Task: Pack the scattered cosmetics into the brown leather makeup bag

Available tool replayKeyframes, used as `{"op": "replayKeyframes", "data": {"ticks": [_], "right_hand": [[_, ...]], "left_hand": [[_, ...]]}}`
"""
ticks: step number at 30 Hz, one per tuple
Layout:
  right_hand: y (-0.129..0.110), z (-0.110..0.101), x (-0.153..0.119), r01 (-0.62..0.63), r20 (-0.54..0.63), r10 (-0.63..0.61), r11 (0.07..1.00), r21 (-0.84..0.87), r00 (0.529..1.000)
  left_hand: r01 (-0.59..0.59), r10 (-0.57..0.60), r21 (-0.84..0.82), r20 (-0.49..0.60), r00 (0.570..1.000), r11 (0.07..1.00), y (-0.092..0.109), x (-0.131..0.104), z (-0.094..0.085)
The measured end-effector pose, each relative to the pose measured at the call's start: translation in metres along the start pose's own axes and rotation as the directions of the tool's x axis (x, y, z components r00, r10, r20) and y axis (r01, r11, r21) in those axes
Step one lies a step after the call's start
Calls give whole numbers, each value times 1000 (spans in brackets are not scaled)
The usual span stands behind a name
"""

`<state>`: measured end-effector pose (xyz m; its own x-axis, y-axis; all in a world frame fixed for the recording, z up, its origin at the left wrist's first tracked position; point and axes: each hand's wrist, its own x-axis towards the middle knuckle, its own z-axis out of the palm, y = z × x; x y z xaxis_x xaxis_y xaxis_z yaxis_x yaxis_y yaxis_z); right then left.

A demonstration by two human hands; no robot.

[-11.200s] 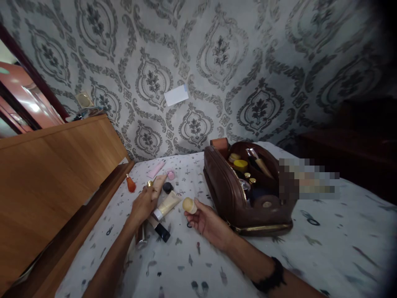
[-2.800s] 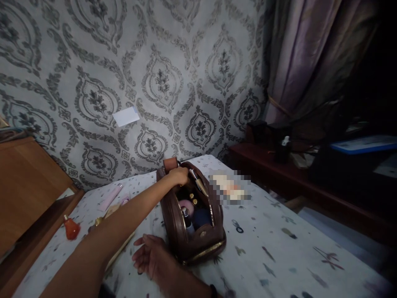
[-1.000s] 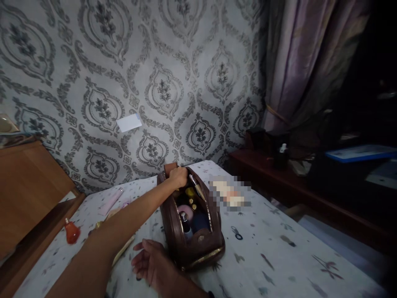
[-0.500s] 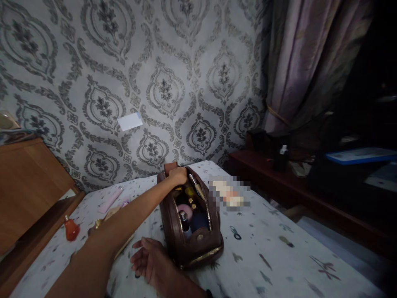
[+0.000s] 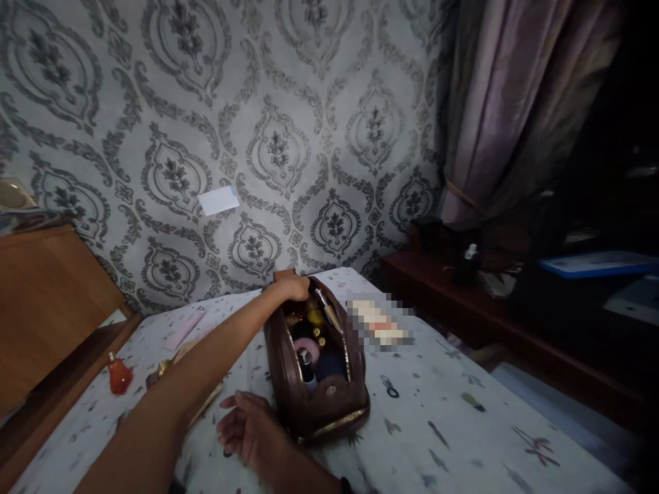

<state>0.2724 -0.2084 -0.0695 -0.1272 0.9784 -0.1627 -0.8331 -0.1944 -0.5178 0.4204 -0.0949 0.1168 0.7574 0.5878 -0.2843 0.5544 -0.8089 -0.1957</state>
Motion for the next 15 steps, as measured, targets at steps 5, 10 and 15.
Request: {"op": "replayKeyframes", "data": {"ticks": [5,10,15], "right_hand": [[-1,0,-3,20,33,-21,1000,23,999],[-8,4,-11,31,46,-33,999,39,998],[-13,13,-16,59,-60,-71,981,-186,996]], "left_hand": [[-39,43,37,-108,993,999,-13,-39,-23],[26,-31,-18,-422,906,1000,-30,-105,-1],[-77,-72,-172,-720,691,982,-29,-176,67]]}}
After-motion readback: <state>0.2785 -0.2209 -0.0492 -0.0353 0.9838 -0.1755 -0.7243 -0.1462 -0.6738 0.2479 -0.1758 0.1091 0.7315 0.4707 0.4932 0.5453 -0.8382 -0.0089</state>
